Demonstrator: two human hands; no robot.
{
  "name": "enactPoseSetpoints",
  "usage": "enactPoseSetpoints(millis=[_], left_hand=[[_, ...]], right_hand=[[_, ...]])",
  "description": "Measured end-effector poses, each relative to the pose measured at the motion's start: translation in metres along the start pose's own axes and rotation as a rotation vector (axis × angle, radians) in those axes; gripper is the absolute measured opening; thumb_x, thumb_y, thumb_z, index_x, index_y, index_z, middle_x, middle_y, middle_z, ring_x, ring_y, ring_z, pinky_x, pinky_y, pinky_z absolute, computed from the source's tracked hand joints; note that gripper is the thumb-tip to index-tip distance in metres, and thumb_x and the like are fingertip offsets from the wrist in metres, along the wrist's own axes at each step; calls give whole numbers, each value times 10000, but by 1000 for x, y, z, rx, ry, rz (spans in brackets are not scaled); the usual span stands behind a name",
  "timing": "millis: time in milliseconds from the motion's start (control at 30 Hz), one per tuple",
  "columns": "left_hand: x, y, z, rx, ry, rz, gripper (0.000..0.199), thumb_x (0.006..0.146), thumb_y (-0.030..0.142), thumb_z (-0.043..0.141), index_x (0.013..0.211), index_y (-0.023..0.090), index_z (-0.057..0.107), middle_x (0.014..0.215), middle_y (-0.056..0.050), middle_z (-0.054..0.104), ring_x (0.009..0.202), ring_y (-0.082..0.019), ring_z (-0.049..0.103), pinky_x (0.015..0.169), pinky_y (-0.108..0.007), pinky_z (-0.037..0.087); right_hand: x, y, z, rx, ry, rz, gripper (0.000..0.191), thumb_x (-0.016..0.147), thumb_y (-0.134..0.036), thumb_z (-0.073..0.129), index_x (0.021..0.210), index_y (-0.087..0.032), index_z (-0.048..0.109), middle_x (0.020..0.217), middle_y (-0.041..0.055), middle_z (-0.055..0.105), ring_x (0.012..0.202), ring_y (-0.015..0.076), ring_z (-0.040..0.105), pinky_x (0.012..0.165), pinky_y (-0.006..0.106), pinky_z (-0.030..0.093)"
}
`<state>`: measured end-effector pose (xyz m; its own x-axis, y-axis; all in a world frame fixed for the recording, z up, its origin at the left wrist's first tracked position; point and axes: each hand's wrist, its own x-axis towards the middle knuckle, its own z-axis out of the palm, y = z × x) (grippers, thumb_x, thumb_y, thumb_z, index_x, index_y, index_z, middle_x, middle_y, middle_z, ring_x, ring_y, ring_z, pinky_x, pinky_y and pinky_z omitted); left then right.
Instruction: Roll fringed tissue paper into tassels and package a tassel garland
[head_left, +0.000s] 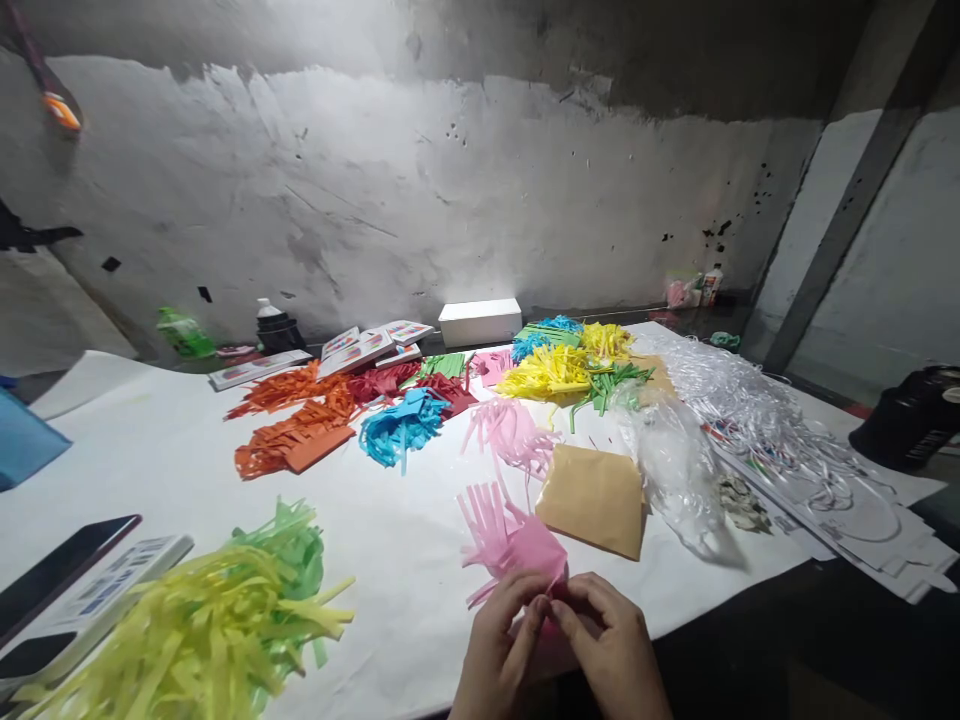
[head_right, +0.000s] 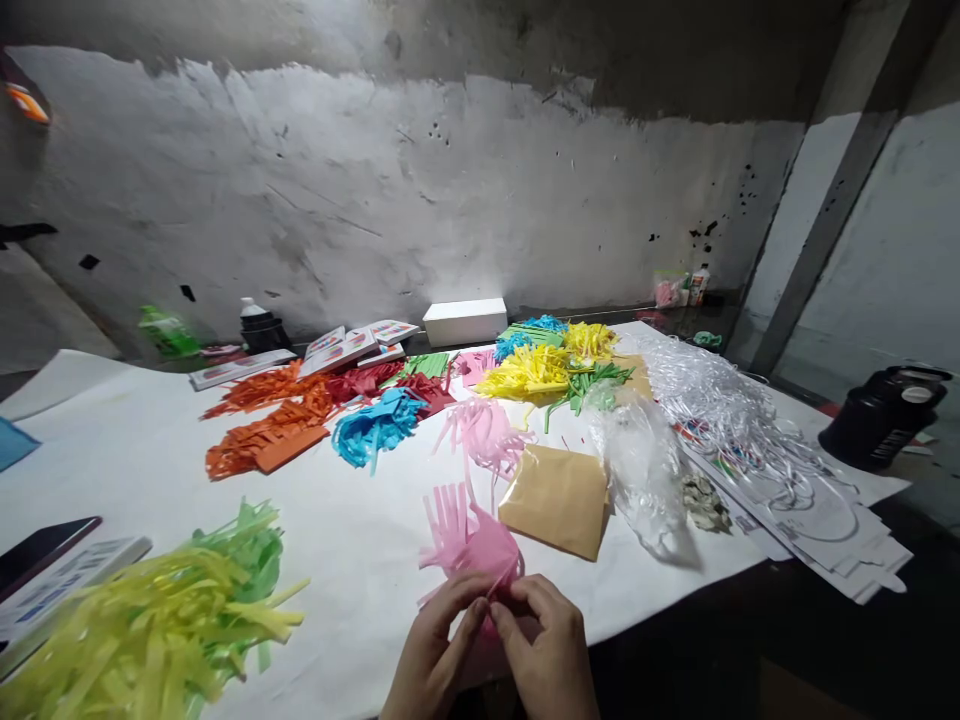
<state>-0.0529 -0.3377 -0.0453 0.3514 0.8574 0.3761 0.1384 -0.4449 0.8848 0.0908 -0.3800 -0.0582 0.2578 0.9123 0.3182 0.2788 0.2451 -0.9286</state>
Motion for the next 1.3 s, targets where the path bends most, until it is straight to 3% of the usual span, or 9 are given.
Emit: enactPoseSetpoints(millis=[300,433,667,933,1067,1200,1300], left_hand=[[-14,-16,-1,55,-83,117,396,910,127,536,1222,293,715,1197,-113,711,1105,-240,689,947,-311,566],[-18,-17,0,43,-91,83,392,934,154,532,1257,306,695,1223,-115,696,1134,-237,677,968,-313,554],[-14,0,0,-47,-101,-3,266,954,302,578,1152,262,750,1107,-117,730,1040,-246,698,906,-310,570],[-7,17,-3,-168,-153,-153,236,905,416,651,898,213,771,875,-66,727,839,-210,657,793,-272,521],[-1,25,-6,-389,-222,-339,266,846,435,726,791,175,728,744,-29,659,714,-169,612,691,-254,488],[8,29,-9,-571,-306,-522,254,778,376,799,758,144,697,666,-14,651,647,-142,592,651,-238,462],[13,29,-11,-593,-272,-579,229,708,303,825,690,149,658,634,-2,634,617,-138,571,628,-238,454]], right_hand=[[-7,-3,3,-123,105,-40,278,942,-389,592,764,-202,696,737,36,703,682,172,687,641,197,528],[-11,1,6,-137,158,-90,251,961,-343,556,811,-205,703,787,40,714,725,169,700,670,192,534],[-11,2,4,-91,165,-47,284,893,-354,633,658,-209,563,646,-19,579,592,136,579,566,197,466],[-5,-7,-7,340,-60,145,375,836,-450,715,623,-196,540,643,-30,533,625,130,507,582,217,409],[-1,-14,-13,579,-191,250,368,820,-440,752,632,-191,557,625,-37,551,591,120,507,564,221,391],[1,-17,-16,568,-247,248,366,822,-421,759,621,-184,566,635,-35,562,617,125,522,604,235,394],[3,-19,-19,403,-240,188,340,831,-398,748,624,-185,583,683,-28,563,682,141,539,658,250,409]])
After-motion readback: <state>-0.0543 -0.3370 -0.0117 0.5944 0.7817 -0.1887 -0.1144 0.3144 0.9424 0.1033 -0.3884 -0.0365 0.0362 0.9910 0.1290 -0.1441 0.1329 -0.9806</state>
